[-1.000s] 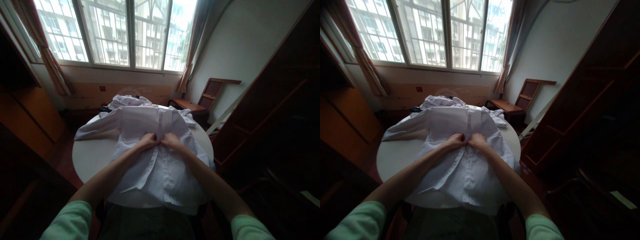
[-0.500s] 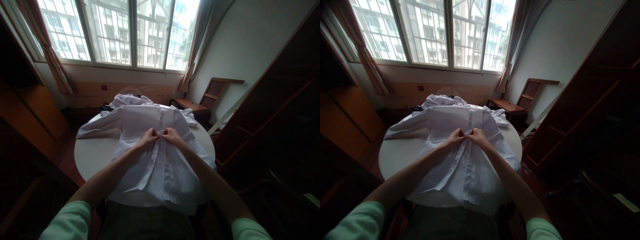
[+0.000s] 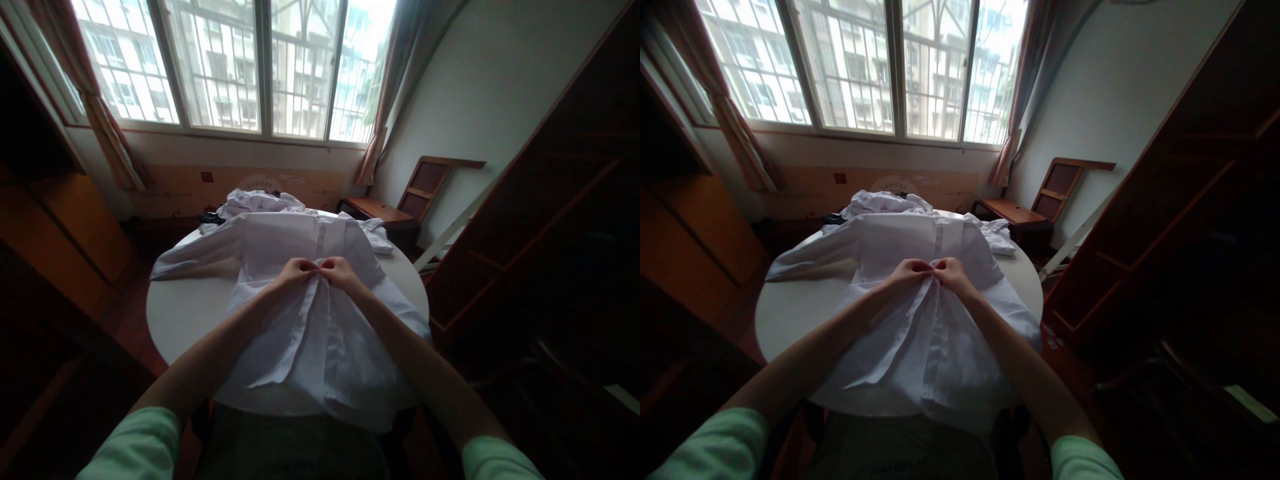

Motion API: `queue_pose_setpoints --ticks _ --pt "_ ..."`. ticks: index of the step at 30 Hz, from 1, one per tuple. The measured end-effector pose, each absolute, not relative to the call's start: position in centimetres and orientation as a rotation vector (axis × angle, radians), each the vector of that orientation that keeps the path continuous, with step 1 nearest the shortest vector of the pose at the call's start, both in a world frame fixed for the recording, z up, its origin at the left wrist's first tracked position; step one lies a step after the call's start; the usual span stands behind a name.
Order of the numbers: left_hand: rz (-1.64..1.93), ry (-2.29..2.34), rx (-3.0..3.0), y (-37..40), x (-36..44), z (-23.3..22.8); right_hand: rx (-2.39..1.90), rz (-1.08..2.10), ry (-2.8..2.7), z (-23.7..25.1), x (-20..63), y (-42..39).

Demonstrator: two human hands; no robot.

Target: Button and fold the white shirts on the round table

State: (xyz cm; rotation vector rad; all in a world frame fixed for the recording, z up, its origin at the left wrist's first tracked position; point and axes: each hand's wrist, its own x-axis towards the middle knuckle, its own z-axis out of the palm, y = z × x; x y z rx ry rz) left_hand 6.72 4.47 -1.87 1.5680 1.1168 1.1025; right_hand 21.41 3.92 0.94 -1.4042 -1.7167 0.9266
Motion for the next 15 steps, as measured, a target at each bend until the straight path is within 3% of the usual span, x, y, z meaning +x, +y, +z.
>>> queue_pose_setpoints --ticks 6,11,15 --pt "1.068 1.155 1.456 4.5 7.2 -2.6 -1.453 0.94 -1.686 0.7 21.6 3.7" --pt "1.059 1.145 1.386 4.4 7.1 -2.9 -1.513 0.736 -1.822 2.7 21.1 3.8" --pt "1.069 1.142 1.352 4.4 6.9 -3.1 -1.515 0.549 -1.885 1.2 20.7 3.8"
